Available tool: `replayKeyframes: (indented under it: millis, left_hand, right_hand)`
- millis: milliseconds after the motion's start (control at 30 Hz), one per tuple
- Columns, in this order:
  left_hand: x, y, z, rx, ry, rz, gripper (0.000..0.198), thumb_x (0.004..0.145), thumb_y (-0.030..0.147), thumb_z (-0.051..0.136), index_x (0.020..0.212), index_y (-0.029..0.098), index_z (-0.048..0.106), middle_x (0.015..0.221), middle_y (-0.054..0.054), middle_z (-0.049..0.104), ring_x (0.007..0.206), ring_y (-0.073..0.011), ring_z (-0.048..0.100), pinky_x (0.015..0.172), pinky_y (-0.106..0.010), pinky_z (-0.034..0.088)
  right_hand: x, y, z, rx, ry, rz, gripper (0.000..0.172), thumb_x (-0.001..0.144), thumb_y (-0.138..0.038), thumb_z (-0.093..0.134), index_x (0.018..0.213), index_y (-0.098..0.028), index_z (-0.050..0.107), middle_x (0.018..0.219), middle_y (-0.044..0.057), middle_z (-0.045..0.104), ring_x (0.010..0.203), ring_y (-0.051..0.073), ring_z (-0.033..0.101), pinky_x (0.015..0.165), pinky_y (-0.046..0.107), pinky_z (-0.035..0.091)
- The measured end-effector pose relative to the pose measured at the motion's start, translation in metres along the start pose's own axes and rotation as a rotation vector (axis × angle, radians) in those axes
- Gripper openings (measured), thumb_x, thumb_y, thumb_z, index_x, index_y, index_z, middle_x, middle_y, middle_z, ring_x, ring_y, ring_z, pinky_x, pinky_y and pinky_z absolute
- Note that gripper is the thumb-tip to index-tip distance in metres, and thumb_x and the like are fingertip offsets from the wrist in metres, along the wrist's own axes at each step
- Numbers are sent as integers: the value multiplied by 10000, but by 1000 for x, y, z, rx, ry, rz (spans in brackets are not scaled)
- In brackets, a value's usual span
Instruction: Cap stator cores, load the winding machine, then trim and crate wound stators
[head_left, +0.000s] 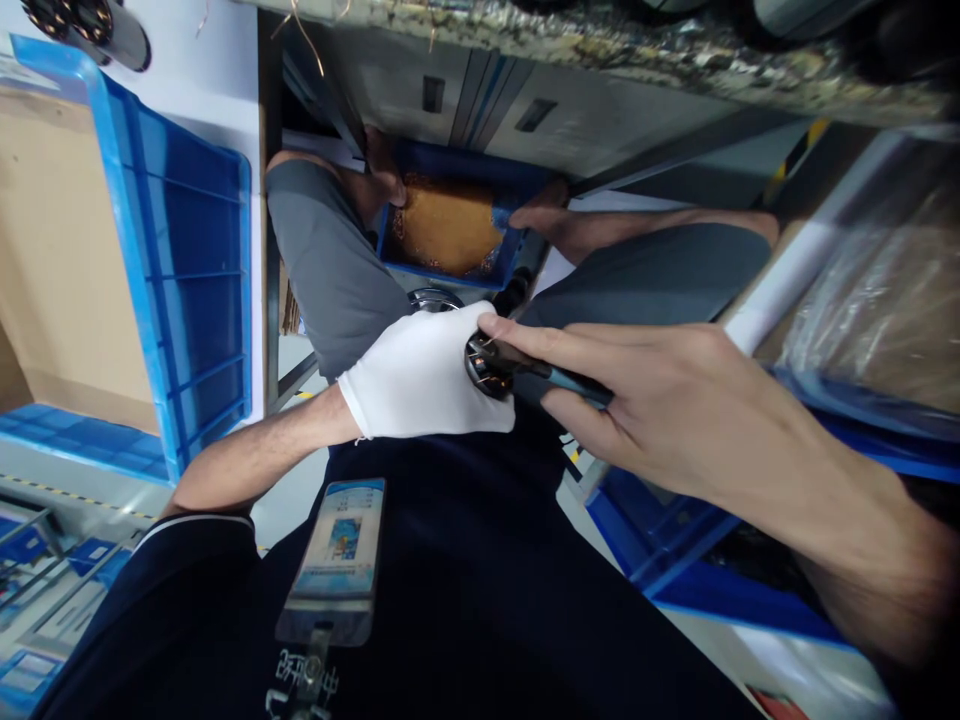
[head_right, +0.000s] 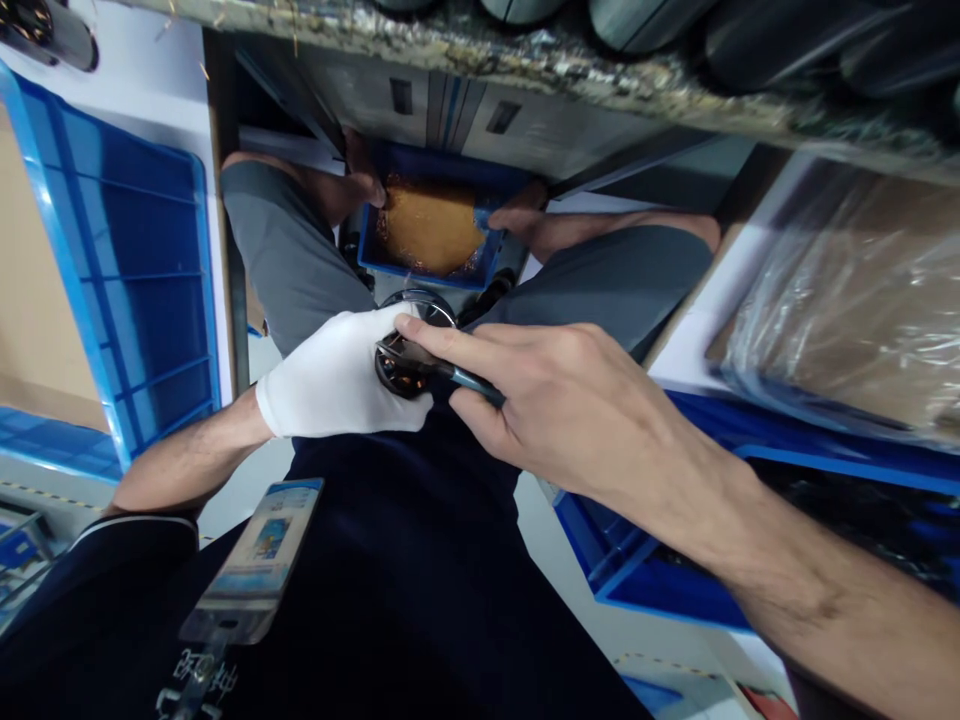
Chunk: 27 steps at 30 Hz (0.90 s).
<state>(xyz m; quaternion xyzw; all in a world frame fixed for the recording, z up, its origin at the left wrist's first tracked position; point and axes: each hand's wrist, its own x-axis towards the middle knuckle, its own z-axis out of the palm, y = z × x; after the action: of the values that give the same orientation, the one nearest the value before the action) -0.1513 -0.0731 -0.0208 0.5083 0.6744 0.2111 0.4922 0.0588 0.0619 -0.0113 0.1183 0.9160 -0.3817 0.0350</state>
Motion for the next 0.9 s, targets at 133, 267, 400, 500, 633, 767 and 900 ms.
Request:
replayKeyframes:
  millis: [133,267,400,500,633,767,900]
  left_hand:
    - [3,-11,2,-392,-49,-30,235,780,270,788,956,206,645,961,-44,761,875,-222,688,848,-393,564]
    - [8,-16,11,-1024,-223,-216,249,814,373,792,949,191,687,899,-43,755,843,-206,715,798,-351,596]
    - [-1,-22,19,-987,-81,-126,405,1064,572,575,1136,212,748,1140,-110,815,1099,-288,797,981,-445,674]
    - [-21,-32,9,-580,180,93,572,1030,695,705,1432,288,697,1485,-128,728,1377,-340,720,1208,-541,602]
    - [-47,-43,-18,196,214,617,344,1014,543,825,1275,322,798,1483,-116,749,1376,-362,699,1262,-601,535]
    - [-69,-49,-37,303,212,707,233,1097,471,759,1126,250,826,1382,-148,811,1216,-304,763,1093,-497,628]
    - [-101,-81,-73,268,632,269,324,964,584,913,1052,281,841,1297,-107,818,1157,-274,782,1015,-456,644]
  right_hand:
    - [4,10,2,177,9,38,706,1037,-168,641,1722,-335,614,1392,28,847,1074,315,863,903,439,694]
    - [13,8,13,301,146,21,731,999,-429,893,1675,-309,641,1547,75,773,1303,359,809,1156,496,660]
    - [21,3,23,444,272,66,556,913,-396,984,1401,-247,763,1012,13,832,868,228,807,925,381,675]
    - [25,7,26,796,94,244,475,924,-484,965,1275,-225,777,719,-77,647,605,136,603,634,275,535]
    - [34,8,43,1226,-225,285,540,870,-674,968,947,-199,722,684,-62,582,567,107,471,512,242,360]
    - [47,-7,67,1348,-247,269,566,1011,-760,785,887,-215,689,669,-12,636,589,155,565,552,275,465]
    - [51,-5,78,1176,-82,226,543,1178,-657,483,1235,-252,841,892,88,804,638,220,655,681,396,602]
